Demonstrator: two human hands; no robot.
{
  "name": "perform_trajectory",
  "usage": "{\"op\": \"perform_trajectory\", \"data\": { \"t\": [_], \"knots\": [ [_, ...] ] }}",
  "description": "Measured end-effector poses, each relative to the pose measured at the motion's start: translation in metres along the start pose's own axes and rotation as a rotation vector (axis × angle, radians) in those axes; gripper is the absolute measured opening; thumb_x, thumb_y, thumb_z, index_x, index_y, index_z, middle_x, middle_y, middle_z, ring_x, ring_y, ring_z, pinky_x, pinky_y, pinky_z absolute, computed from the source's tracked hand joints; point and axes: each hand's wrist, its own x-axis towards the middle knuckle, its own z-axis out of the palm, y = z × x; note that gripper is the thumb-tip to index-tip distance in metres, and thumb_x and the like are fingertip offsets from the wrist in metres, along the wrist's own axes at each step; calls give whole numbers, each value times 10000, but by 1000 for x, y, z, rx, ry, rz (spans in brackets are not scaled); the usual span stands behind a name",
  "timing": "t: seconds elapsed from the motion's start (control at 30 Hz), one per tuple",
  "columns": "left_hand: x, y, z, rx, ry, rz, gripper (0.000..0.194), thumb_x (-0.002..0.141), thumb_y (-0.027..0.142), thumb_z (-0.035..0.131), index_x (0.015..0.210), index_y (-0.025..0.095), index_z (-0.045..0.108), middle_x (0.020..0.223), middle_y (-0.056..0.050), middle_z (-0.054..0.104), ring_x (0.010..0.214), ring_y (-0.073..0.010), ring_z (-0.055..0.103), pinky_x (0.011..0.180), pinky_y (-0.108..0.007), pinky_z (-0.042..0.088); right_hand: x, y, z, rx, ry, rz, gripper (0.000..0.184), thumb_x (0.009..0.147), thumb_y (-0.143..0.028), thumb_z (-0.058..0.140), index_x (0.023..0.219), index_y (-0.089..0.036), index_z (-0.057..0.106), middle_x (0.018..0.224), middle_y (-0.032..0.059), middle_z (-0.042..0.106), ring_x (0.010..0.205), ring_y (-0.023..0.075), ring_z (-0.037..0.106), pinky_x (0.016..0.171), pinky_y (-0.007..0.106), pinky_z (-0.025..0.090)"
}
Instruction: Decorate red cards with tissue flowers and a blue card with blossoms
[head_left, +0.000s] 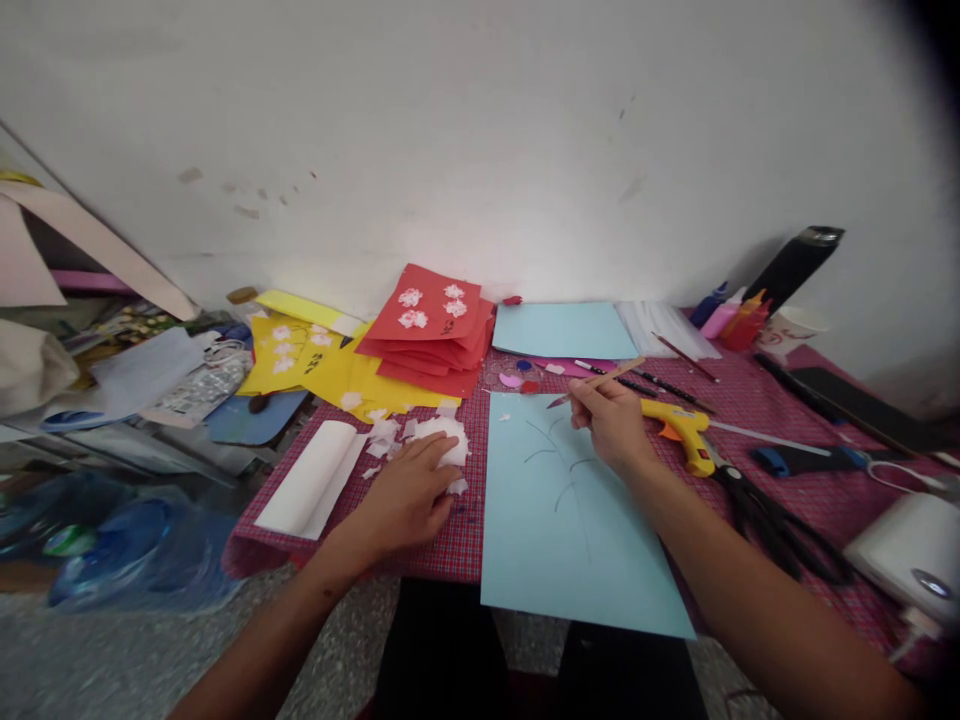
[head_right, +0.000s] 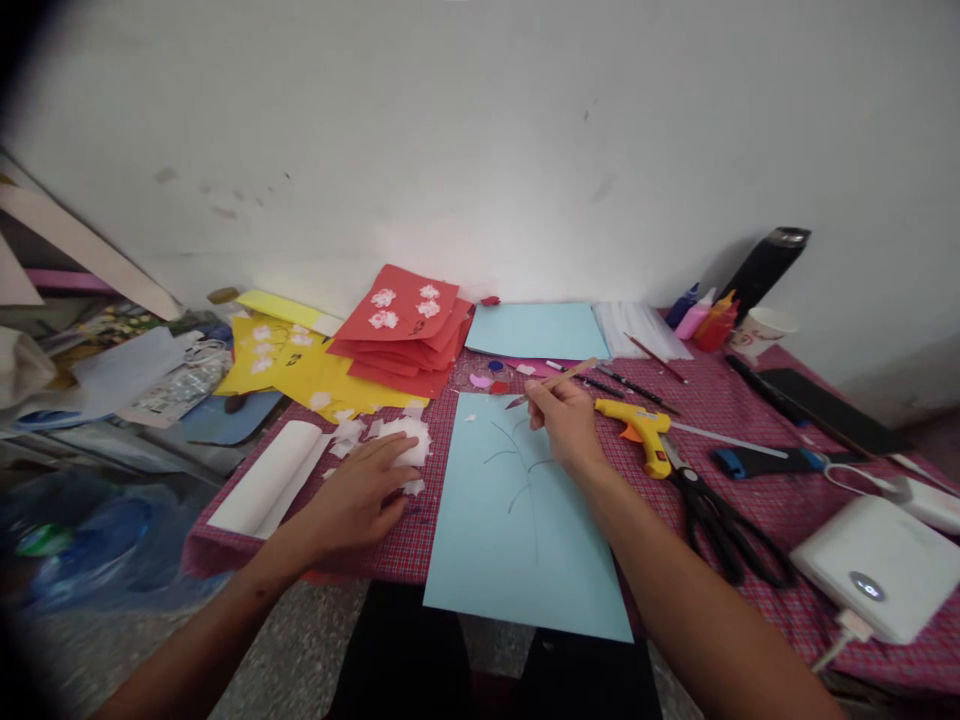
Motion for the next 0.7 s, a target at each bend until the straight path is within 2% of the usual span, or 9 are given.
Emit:
{"op": "perform_trajectory", "data": {
  "t": [0.1,0.23,0.4,0.57,0.7],
  "knots": [
    [3,2,5,-8,29,-14,194,852,202,551,971,199,704,1415,-103,530,1354,-293,427,1130,-491,346,0,-2,1,-10,3,12,266,798,-333,726,639,-182,576,523,-39,518,426,83,432,411,229,354],
    [3,2,6,-49,82,-35,194,885,209,520,892,181,712,1376,-113,566,1318,-270,469,1113,-465,367,-2,-5,2,-7,17,19,269,783,-346,737,639,-180,582,532,-36,522,441,87,440,418,231,369],
    [4,2,0,-244,159,-84,189,862,190,544,927,212,721,1321,-87,611,1252,-234,537,1051,-436,433,-1,-4,1,0,3,22,273,785,-375,734,653,-187,588,529,-41,514,443,88,436,419,228,366],
    [11,6,-9,-478,158,-194,187,886,266,555,910,233,738,1204,-66,687,1156,-221,613,1003,-401,473,-2,-6,1,2,-15,6,275,787,-403,737,688,-188,597,554,-37,542,439,87,452,415,226,362],
    [15,7,-10,-562,150,-269,210,897,319,556,890,238,750,1177,-52,700,1116,-214,633,995,-381,474,-6,-9,5,-28,-73,3,310,828,-479,687,754,-185,619,621,-10,627,432,87,495,414,222,369]
  ]
}}
